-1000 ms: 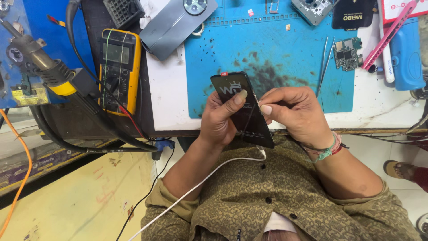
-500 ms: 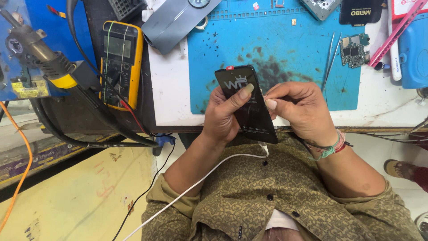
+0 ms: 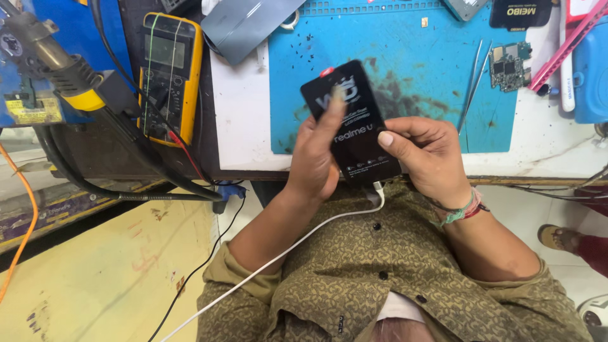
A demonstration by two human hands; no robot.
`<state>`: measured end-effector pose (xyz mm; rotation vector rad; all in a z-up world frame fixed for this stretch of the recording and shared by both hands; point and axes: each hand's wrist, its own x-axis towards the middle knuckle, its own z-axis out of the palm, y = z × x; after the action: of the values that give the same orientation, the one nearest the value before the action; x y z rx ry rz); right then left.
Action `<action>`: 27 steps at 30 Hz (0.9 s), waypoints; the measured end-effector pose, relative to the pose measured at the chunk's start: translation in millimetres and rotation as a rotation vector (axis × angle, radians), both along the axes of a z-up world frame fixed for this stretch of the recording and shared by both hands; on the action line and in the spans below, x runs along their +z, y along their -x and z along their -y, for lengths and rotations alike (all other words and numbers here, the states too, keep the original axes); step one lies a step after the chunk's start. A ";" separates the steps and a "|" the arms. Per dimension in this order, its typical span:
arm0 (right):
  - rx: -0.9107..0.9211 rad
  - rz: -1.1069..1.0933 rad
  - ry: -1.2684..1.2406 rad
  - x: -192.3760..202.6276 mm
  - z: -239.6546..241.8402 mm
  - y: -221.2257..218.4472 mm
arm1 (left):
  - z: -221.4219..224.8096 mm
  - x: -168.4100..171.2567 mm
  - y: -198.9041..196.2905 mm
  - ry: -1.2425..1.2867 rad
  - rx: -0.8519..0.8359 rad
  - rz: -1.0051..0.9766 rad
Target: The person replaces a mobile phone screen and secures internal components. They remove the old screen, connect a new display to test the device, and then use a screwdriver to install screws into the internal chassis.
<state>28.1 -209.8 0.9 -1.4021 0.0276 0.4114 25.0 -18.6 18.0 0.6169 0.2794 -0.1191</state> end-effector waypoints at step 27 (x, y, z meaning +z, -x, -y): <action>-0.144 0.706 0.484 16.9 -3.2 -0.8 | -5.1 -22.1 -10.1 0.097 -0.235 0.249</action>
<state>29.0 -206.6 17.8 -1.9442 -0.3668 -0.2452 35.1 -13.5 -4.1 0.5596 -0.0412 -0.2782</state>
